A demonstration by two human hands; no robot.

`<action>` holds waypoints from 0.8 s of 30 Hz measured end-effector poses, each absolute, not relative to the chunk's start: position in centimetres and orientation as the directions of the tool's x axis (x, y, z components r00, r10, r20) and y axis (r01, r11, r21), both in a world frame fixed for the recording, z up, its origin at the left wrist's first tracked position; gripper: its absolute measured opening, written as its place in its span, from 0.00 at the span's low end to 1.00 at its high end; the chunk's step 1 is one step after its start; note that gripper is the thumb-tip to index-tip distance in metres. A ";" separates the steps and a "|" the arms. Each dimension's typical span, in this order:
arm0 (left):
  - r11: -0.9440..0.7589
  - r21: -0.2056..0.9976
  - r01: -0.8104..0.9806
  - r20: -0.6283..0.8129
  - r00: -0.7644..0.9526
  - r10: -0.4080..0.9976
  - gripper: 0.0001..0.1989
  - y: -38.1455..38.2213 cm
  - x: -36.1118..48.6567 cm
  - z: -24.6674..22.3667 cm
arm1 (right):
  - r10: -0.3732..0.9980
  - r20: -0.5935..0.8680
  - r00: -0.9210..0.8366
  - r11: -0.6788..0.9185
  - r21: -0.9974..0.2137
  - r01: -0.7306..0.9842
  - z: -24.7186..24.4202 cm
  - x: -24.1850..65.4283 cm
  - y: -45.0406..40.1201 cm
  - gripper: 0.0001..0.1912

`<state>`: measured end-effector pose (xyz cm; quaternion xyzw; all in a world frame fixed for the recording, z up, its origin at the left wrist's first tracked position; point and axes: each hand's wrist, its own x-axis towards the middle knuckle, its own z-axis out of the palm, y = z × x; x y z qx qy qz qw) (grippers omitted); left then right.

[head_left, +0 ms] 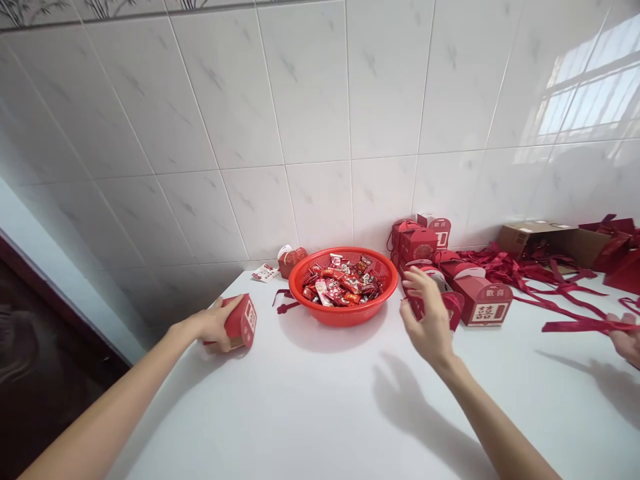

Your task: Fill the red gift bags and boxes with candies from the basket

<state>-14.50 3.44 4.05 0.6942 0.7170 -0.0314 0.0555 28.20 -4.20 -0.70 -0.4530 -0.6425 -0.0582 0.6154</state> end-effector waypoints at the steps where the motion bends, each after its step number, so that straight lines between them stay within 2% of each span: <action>1: 0.043 -0.006 0.999 -0.160 -0.044 0.986 0.58 3.1 -13.3 4.6 | 0.525 0.842 0.127 0.608 -0.475 0.636 -1.0 27.2 -4.3 0.22; 2: 0.031 -0.032 0.999 -0.171 -0.036 0.985 0.55 2.7 -12.2 5.1 | 0.536 0.840 0.087 0.630 -0.466 0.621 -1.4 26.3 -4.5 0.22; 4: -0.051 0.001 0.999 -0.224 0.049 0.973 0.45 1.9 -10.3 6.2 | 0.554 0.833 0.006 0.668 -0.449 0.593 -2.2 24.8 -4.8 0.23; 7: -0.194 0.200 0.960 -0.281 0.246 0.928 0.28 0.8 -7.8 7.4 | 0.598 0.796 -0.094 0.697 -0.458 0.552 -3.4 23.3 -5.4 0.22; 10: -0.348 0.385 0.855 -0.245 0.458 0.855 0.14 -0.5 -4.8 8.0 | 0.643 0.753 -0.143 0.709 -0.514 0.483 -4.3 22.6 -5.8 0.18; 13: -0.485 0.457 0.745 -0.172 0.609 0.774 0.18 -1.5 -1.4 7.9 | 0.694 0.703 -0.153 0.698 -0.607 0.378 -4.7 22.4 -6.0 0.16; 15: -0.566 0.440 0.697 -0.086 0.660 0.746 0.19 -1.8 0.6 7.5 | 0.735 0.662 -0.148 0.670 -0.676 0.306 -4.6 22.7 -5.9 0.16; 17: -0.608 0.423 0.672 -0.018 0.677 0.735 0.17 -1.9 2.1 7.1 | 0.763 0.631 -0.137 0.644 -0.724 0.248 -4.3 23.1 -5.9 0.17; 21: -0.595 0.448 0.667 0.076 0.635 0.769 0.10 -1.9 3.6 5.9 | 0.784 0.599 -0.164 0.621 -0.756 0.208 -3.3 24.4 -6.1 0.19; 24: -0.553 0.537 0.638 0.118 0.592 0.797 0.08 -1.6 3.9 4.9 | 0.806 0.551 -0.215 0.588 -0.784 0.198 -2.8 24.9 -6.4 0.16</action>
